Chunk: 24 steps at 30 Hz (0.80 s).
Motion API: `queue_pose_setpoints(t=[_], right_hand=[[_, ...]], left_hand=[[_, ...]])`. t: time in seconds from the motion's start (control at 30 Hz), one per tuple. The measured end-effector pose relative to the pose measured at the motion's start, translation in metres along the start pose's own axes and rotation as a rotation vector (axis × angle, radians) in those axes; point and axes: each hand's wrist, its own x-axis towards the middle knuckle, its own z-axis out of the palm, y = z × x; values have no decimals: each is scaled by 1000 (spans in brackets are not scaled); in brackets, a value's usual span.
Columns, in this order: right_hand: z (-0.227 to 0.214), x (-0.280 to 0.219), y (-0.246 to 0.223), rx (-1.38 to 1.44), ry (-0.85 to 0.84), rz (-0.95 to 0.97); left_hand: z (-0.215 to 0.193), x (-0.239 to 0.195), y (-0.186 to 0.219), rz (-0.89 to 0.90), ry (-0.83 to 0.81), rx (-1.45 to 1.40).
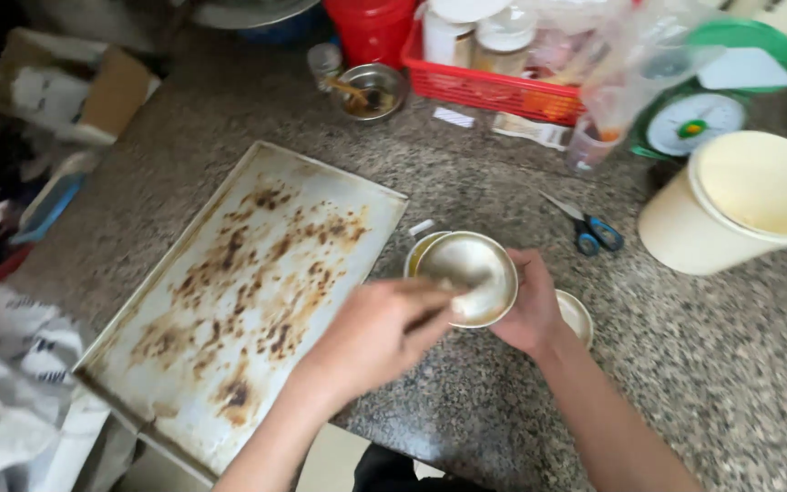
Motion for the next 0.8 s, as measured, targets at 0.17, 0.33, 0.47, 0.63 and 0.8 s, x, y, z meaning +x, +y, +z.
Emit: queue_pose_setpoints(t=[0.17, 0.33, 0.47, 0.63, 0.8], right_hand=[[72, -11, 46, -126, -114, 54], [91, 40, 84, -414, 29, 117], [92, 119, 125, -379, 175, 116], [149, 189, 188, -515, 261, 30], [159, 311, 233, -884, 500, -73]], left_hand=[[18, -36, -43, 95, 205, 255], [-36, -80, -73, 64, -64, 50], [-91, -124, -143, -100, 327, -155], [-123, -174, -251, -603, 584, -266], [-110, -206, -340, -657, 772, -412]])
